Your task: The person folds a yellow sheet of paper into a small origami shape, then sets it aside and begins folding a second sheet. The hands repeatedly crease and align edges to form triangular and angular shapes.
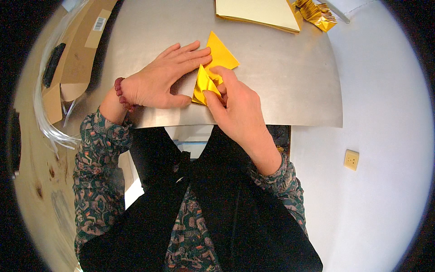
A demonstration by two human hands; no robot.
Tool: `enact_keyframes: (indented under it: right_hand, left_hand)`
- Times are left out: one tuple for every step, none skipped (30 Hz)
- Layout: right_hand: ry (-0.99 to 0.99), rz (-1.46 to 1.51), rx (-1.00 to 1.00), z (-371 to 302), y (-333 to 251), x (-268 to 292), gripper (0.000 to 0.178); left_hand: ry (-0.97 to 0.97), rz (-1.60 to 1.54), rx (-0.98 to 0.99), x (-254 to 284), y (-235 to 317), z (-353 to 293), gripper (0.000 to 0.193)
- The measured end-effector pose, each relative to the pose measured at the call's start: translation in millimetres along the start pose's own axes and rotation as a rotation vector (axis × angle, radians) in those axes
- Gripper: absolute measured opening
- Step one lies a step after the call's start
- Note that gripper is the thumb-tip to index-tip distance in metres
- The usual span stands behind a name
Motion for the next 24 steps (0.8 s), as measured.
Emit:
enact_keyframes:
  right_hand:
    - [0.007, -0.023, 0.035, 1, -1, 0, 0.042]
    - [0.015, -0.046, 0.070, 2, -1, 0, 0.045]
    - [0.030, -0.061, 0.125, 3, -1, -1, 0.045]
    - [0.045, -0.076, 0.180, 4, 0, -2, 0.045]
    - [0.056, -0.095, 0.224, 5, 1, -4, 0.044]
    - [0.054, -0.096, 0.247, 5, 2, -5, 0.043]
    - [0.047, -0.099, 0.260, 5, 4, -5, 0.041]
    - [0.036, -0.110, 0.258, 5, 5, -6, 0.040]
    - [0.037, -0.106, 0.276, 5, 5, -6, 0.038]
    - [0.035, -0.109, 0.280, 5, 6, -6, 0.037]
    - [0.032, -0.116, 0.282, 5, 6, -6, 0.035]
    - [0.032, -0.123, 0.295, 5, 5, -6, 0.035]
    - [0.032, -0.134, 0.306, 5, 4, -5, 0.035]
    - [0.033, -0.150, 0.320, 5, 3, -5, 0.035]
    - [0.028, -0.153, 0.320, 6, 2, -4, 0.035]
    - [0.022, -0.161, 0.322, 6, 1, -4, 0.035]
    - [0.019, -0.168, 0.329, 6, 1, -3, 0.035]
    - [0.015, -0.183, 0.325, 7, 0, -4, 0.035]
    - [0.012, -0.196, 0.326, 7, 0, -4, 0.034]
    - [0.011, -0.208, 0.329, 7, 0, -4, 0.034]
    - [0.009, -0.216, 0.327, 7, 0, -4, 0.033]
    - [0.009, -0.224, 0.327, 7, -1, -4, 0.033]
    - [0.008, -0.231, 0.329, 7, -1, -4, 0.032]
    - [0.009, -0.233, 0.333, 6, -1, -5, 0.032]
  left_hand:
    - [-0.013, 0.013, 0.011, 0, 0, 0, 0.095]
    - [-0.018, 0.011, 0.014, 0, 1, -1, 0.092]
    - [-0.035, 0.023, 0.023, 1, 0, -1, 0.090]
    - [-0.017, 0.029, 0.002, 2, 0, -1, 0.087]
    - [-0.037, 0.011, 0.029, 1, -1, -1, 0.086]
    - [-0.022, -0.012, 0.027, 1, -1, -1, 0.085]
    - [-0.018, -0.025, 0.032, 0, -2, -1, 0.084]
    - [-0.003, -0.040, 0.029, -1, -3, 0, 0.081]
    - [0.000, -0.046, 0.033, -2, -4, 0, 0.078]
    - [0.003, -0.051, 0.037, -3, -5, 0, 0.075]
    - [0.011, -0.052, 0.037, -3, -5, -1, 0.071]
    - [0.019, -0.051, 0.037, -4, -5, -2, 0.067]
    - [0.032, -0.048, 0.028, -4, -6, -2, 0.064]
    - [0.028, -0.047, 0.030, -4, -6, -2, 0.061]
    - [0.030, -0.043, 0.024, -4, -7, -1, 0.059]
    - [0.031, -0.039, 0.018, -5, -8, 0, 0.056]
    - [0.030, -0.042, 0.026, -5, -8, 0, 0.055]
    - [0.030, -0.044, 0.033, -5, -8, 0, 0.054]
    - [0.029, -0.047, 0.041, -5, -9, 0, 0.053]
    - [0.038, -0.047, 0.045, -6, -9, 0, 0.051]
    - [0.046, -0.048, 0.049, -6, -9, 1, 0.050]
    - [0.055, -0.049, 0.053, -7, -9, 1, 0.049]
    - [0.076, -0.043, 0.053, -7, -9, 2, 0.046]
    - [0.096, -0.036, 0.054, -8, -9, 3, 0.044]
Point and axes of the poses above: each hand's wrist, its own z-axis towards the middle knuckle, its own x-axis out of the back of the hand, y = z × x, the point moved 1 cm from there along z, towards the middle knuckle, and after that the axes turned 14 degrees about y, right-handed, at the moved point
